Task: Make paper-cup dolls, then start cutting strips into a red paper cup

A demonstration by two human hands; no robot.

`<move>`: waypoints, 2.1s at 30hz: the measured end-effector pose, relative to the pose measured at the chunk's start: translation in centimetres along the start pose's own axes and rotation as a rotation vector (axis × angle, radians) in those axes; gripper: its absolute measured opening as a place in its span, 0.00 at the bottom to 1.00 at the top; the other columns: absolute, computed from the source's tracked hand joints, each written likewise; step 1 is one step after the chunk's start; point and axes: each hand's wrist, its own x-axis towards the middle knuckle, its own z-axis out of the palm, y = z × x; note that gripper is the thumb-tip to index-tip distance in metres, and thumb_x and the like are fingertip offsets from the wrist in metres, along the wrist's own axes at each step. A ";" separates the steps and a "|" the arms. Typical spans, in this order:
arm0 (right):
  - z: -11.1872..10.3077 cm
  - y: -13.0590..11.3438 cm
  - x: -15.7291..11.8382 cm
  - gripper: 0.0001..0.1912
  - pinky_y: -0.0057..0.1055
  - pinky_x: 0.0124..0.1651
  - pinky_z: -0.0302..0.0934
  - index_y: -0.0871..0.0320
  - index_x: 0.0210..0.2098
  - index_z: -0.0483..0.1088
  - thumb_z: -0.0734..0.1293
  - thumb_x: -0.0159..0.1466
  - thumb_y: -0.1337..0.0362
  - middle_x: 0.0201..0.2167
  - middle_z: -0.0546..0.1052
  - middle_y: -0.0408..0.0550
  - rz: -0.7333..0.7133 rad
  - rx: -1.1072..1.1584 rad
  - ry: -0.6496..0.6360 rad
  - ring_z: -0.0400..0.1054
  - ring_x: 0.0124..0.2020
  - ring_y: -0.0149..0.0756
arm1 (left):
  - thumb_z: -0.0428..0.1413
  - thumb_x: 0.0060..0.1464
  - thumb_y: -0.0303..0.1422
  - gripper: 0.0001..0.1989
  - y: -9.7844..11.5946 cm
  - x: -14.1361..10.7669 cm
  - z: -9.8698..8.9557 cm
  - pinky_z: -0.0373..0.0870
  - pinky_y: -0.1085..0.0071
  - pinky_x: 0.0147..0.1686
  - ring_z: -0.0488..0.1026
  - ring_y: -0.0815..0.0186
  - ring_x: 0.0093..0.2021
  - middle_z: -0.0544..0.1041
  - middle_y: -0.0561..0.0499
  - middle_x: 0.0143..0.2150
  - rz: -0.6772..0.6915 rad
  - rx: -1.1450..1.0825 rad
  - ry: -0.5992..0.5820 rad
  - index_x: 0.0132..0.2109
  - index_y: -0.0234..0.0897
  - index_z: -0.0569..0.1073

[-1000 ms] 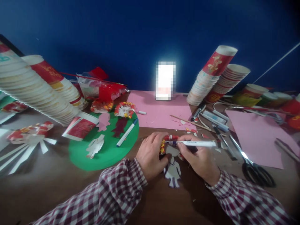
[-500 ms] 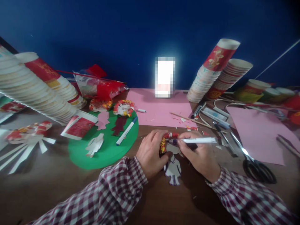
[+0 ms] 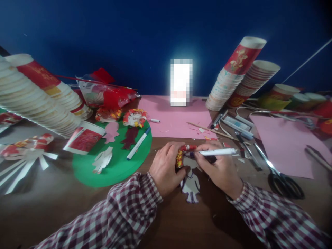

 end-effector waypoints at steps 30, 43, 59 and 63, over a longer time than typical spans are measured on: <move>0.1 0.1 -0.1 0.03 0.35 0.41 0.59 0.56 0.29 0.69 0.64 0.59 0.66 0.28 0.73 0.46 -0.003 0.019 -0.019 0.65 0.36 0.37 | 0.57 0.43 0.29 0.29 0.1 0.0 0.0 0.62 0.58 0.50 0.64 0.57 0.52 0.67 0.46 0.50 -0.002 0.011 0.005 0.54 0.40 0.60; 0.1 0.2 -0.1 0.04 0.35 0.40 0.59 0.57 0.29 0.69 0.63 0.59 0.65 0.28 0.73 0.46 0.000 0.041 -0.024 0.66 0.35 0.37 | 0.57 0.44 0.29 0.28 0.1 0.0 -0.1 0.62 0.58 0.50 0.64 0.58 0.51 0.67 0.46 0.50 -0.006 0.025 -0.012 0.54 0.39 0.60; 0.1 0.1 0.0 0.03 0.34 0.40 0.58 0.57 0.28 0.68 0.64 0.58 0.67 0.28 0.72 0.45 0.006 0.046 -0.029 0.65 0.34 0.35 | 0.57 0.44 0.29 0.29 0.1 0.0 0.0 0.61 0.59 0.51 0.64 0.58 0.51 0.67 0.47 0.51 -0.003 0.026 -0.002 0.55 0.39 0.59; 0.0 0.0 0.0 0.03 0.34 0.39 0.58 0.58 0.27 0.68 0.64 0.58 0.67 0.27 0.71 0.45 0.013 0.045 -0.033 0.65 0.33 0.35 | 0.56 0.44 0.29 0.29 0.1 0.0 0.0 0.62 0.58 0.51 0.64 0.58 0.52 0.67 0.46 0.51 -0.008 0.027 -0.004 0.54 0.40 0.59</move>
